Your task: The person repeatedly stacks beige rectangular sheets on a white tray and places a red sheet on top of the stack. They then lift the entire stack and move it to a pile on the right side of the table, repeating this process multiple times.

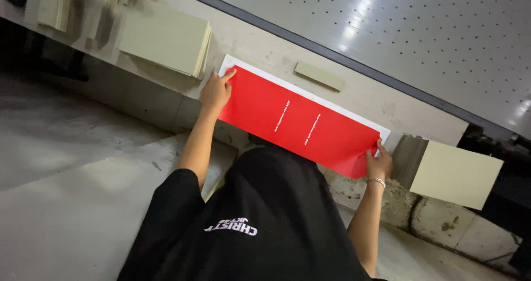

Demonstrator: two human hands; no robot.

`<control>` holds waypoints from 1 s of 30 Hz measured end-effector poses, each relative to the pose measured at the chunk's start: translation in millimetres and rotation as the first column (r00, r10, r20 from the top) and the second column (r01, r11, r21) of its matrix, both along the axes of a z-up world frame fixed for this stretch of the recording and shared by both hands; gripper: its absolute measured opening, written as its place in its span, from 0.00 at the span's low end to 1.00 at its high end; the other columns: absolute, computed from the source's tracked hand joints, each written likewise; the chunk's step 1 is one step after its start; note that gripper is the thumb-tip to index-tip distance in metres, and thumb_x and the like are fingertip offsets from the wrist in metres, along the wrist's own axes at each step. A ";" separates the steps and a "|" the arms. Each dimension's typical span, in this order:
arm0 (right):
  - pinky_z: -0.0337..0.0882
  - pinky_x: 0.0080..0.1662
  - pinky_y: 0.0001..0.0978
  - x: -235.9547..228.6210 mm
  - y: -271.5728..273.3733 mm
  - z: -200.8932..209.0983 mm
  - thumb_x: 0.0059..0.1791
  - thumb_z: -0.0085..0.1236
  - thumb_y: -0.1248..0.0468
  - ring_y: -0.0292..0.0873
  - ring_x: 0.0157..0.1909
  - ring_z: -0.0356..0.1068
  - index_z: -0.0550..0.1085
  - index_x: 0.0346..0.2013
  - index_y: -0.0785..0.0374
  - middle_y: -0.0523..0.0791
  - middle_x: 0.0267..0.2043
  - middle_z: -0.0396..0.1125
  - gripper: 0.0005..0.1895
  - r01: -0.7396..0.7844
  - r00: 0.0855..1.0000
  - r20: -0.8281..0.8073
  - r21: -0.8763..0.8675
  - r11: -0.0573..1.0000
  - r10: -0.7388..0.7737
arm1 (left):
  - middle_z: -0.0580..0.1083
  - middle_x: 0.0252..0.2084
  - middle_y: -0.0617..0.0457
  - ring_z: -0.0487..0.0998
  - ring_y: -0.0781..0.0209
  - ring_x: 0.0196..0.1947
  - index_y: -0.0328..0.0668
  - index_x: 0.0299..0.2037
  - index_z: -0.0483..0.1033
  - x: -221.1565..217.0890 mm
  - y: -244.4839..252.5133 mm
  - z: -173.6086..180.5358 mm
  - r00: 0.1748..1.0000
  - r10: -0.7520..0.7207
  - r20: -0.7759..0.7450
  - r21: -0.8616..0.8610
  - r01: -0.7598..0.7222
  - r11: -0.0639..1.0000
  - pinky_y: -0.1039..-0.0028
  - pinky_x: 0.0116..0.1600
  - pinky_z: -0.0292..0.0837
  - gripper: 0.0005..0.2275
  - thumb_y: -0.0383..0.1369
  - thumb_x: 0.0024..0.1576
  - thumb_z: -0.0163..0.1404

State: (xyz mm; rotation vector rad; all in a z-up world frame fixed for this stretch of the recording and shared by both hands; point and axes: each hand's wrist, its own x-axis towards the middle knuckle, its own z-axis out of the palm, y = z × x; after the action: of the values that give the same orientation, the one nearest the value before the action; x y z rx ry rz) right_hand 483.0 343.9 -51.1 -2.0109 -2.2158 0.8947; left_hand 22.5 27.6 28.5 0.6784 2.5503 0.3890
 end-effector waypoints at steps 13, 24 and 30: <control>0.64 0.60 0.54 -94.5 -67.4 -64.9 0.40 0.70 0.52 0.63 0.60 0.65 0.75 0.54 0.62 0.59 0.57 0.62 0.31 -0.259 0.965 0.151 0.664 0.701 0.214 | 0.46 0.77 0.35 0.45 0.32 0.75 0.45 0.76 0.53 21.7 -6.5 -86.0 0.875 -0.098 -0.474 0.185 0.208 0.960 0.34 0.70 0.42 0.27 0.37 0.66 0.41; 0.41 0.72 0.57 -259.7 -153.4 -19.5 0.55 0.44 0.48 0.51 0.77 0.45 0.57 0.73 0.47 0.44 0.76 0.48 0.31 -0.649 0.609 -0.008 0.569 0.504 0.793 | 0.44 0.78 0.40 0.44 0.33 0.76 0.57 0.78 0.51 12.5 -7.0 -104.2 0.880 -0.118 -0.460 0.085 0.176 0.981 0.32 0.69 0.28 0.31 0.47 0.64 0.44; 0.49 0.66 0.65 -100.1 -36.6 -35.5 0.49 0.65 0.56 0.64 0.75 0.42 0.62 0.73 0.54 0.59 0.76 0.45 0.38 -0.483 0.839 0.179 0.681 0.550 0.514 | 0.35 0.79 0.40 0.33 0.31 0.77 0.60 0.79 0.45 16.3 -5.2 -96.3 0.935 -0.097 -0.340 0.054 0.123 0.991 0.28 0.69 0.28 0.30 0.49 0.67 0.39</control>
State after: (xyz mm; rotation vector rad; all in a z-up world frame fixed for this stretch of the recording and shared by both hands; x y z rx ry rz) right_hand 383.0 307.3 -86.6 -1.0031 -2.5777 -0.0046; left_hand 38.8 22.4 -67.8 0.9864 2.8108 0.3562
